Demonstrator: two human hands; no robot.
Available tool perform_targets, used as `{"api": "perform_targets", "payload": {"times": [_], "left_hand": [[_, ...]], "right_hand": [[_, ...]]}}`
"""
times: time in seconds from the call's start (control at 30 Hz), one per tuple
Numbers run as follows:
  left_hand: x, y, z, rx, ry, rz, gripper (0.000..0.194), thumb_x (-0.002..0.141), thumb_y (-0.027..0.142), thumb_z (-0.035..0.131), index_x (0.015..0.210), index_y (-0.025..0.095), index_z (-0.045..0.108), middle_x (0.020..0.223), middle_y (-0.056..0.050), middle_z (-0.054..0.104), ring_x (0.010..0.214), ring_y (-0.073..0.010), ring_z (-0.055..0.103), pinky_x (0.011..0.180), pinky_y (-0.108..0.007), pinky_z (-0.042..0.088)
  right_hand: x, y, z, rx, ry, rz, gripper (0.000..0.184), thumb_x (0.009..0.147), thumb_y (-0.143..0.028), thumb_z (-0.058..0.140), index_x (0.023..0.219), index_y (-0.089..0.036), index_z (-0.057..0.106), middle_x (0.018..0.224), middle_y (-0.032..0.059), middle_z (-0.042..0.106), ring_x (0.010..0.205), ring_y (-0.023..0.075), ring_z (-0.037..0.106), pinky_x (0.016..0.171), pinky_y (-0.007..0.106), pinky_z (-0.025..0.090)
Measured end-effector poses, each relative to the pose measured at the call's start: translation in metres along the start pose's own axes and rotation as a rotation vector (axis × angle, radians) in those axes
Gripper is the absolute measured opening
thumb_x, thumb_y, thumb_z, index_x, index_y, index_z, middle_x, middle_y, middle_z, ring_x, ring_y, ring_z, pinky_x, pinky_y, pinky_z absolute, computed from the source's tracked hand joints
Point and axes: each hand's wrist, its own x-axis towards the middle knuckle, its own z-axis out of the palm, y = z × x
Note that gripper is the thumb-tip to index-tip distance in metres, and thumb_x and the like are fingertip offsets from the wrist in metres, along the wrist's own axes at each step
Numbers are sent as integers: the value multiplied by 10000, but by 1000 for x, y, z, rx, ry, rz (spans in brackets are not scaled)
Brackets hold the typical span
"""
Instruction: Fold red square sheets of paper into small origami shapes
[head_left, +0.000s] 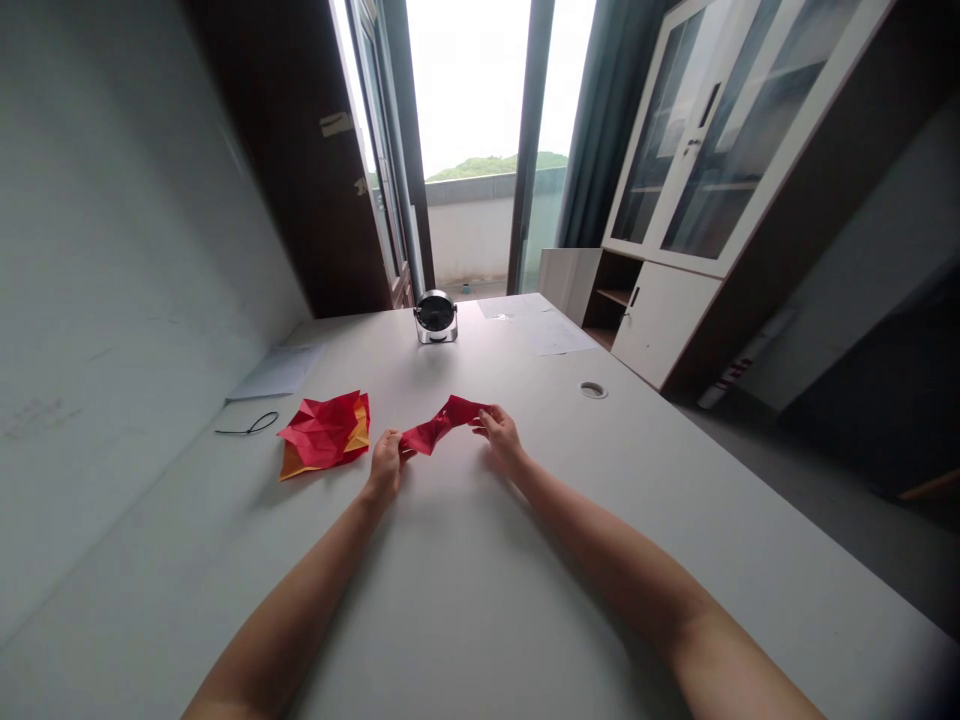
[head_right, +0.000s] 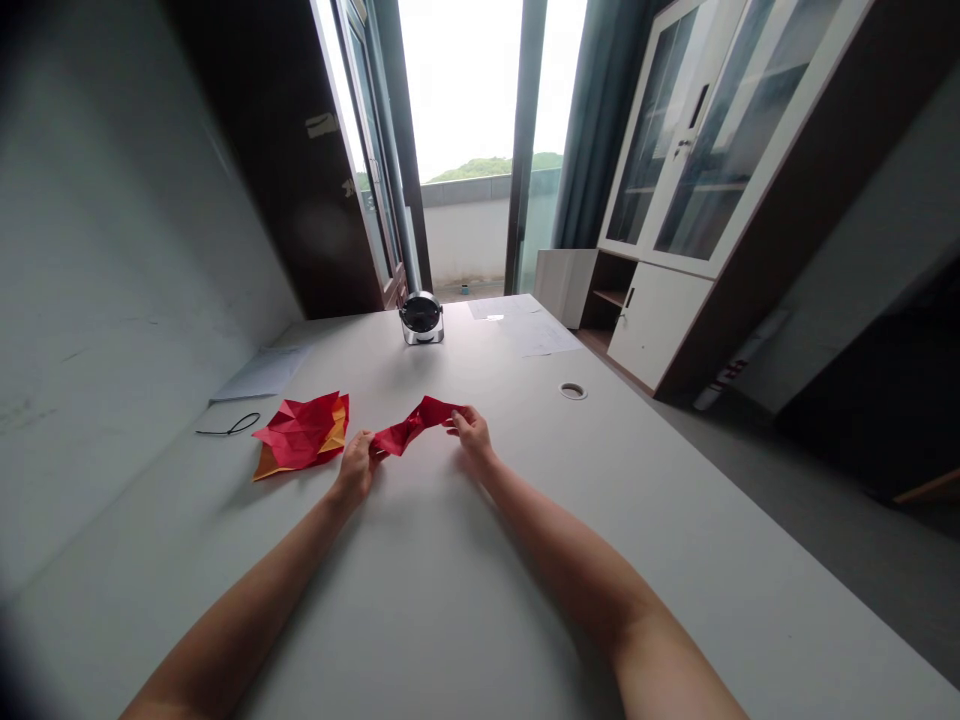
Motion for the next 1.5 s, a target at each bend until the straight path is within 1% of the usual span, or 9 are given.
{"api": "perform_targets", "payload": {"times": [0.23,0.33,0.47,0.57,0.77,0.93,1.13,1.3,1.5], "left_hand": [[-4,2,-2,448,41,169,204,810,380,567,727,200,519,677,15,551,635,-145,550,655,-270,464],[-12,7,0,687,26,280,120,810,319,593,834,201,590,832,-30,637,774,-189,603,716,-298,457],[-24,15,10,788,-53,415,183,874,319,550,993,203,626,1022,-85,655,950,-234,611,789,-340,459],[-27,17,16,744,-97,413,236,897,385,554,1023,203,635,1028,-91,669,941,-239,622,802,-348,462],[-27,14,20,469,-238,188,345,867,492,606,1012,183,657,889,-68,712,782,-205,649,736,-295,468],[-28,15,22,474,-337,209,344,890,473,565,976,163,685,891,-62,713,806,-195,625,747,-276,455],[-25,9,20,511,-285,210,298,896,413,531,849,158,676,750,-28,661,673,-153,563,638,-244,417],[-25,5,23,293,-315,101,302,851,439,619,870,140,655,724,-25,642,619,-126,554,594,-228,415],[-29,11,26,77,-320,-20,352,800,455,715,952,145,648,782,-30,662,621,-105,564,587,-213,426]], "right_hand": [[-2,-2,3,152,-17,60,336,787,-481,689,912,-210,536,836,18,689,669,169,701,600,267,517],[-7,-6,8,158,-82,69,324,791,-466,690,915,-211,534,795,12,693,650,179,705,606,285,522],[-17,-10,17,132,-198,69,314,804,-464,683,916,-201,552,764,18,703,660,186,708,641,305,525],[-23,-13,21,142,-266,78,303,825,-463,674,905,-196,555,742,23,709,684,192,711,676,321,524],[-28,-18,22,204,-355,117,308,836,-468,679,924,-195,566,783,40,725,726,196,711,710,335,519],[-31,-17,25,198,-393,131,299,831,-452,693,933,-193,584,815,39,726,746,180,706,715,314,510],[-29,-13,24,189,-399,117,288,848,-452,673,933,-192,584,790,47,729,721,186,705,713,328,516],[-33,-13,26,186,-431,136,321,846,-493,668,913,-192,577,674,15,684,632,176,680,671,331,530],[-37,-12,30,211,-431,205,356,838,-510,676,944,-191,556,711,29,697,644,184,691,672,341,549]]}}
